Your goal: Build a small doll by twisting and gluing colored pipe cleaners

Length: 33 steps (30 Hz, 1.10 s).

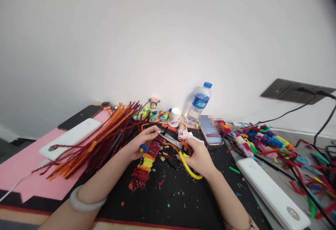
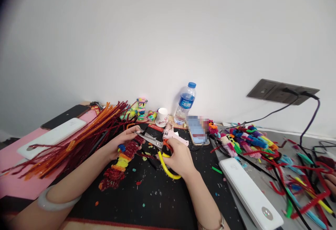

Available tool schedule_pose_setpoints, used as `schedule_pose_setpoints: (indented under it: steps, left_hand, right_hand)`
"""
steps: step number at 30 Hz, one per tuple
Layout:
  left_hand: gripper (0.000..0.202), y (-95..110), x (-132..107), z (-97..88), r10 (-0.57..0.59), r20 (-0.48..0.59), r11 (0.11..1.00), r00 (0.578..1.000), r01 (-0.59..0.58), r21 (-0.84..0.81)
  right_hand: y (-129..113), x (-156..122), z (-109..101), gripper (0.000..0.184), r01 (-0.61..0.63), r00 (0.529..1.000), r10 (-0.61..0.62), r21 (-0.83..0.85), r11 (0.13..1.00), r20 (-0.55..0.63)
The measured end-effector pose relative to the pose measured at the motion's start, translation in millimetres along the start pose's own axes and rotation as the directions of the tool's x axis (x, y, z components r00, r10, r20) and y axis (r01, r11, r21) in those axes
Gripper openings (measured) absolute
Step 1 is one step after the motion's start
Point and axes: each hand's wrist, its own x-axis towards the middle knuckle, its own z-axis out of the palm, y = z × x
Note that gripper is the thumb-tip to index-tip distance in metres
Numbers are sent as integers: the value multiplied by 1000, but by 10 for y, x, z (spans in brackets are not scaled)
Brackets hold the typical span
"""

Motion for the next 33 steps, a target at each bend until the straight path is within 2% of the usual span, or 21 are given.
schedule_pose_setpoints:
  steps: [13, 19, 24, 33]
  left_hand:
    - [17, -39, 36, -96, -46, 31, 999, 998, 45, 5]
    - [15, -50, 69, -128, -63, 13, 998, 998, 64, -30]
    - [21, -77, 86, -176, -61, -11, 997, 998, 61, -45]
    - [24, -32, 30, -106, -73, -7, 996, 997, 73, -55]
  right_hand:
    - [4, 9, 9, 29, -14, 1000, 15, -73, 997, 9]
    - [2, 4, 11, 29, -45, 999, 45, -63, 997, 2]
    - [20, 3, 16, 26, -60, 998, 60, -26, 998, -14]
    - [30, -1, 24, 29, -51, 999, 51, -25, 998, 0]
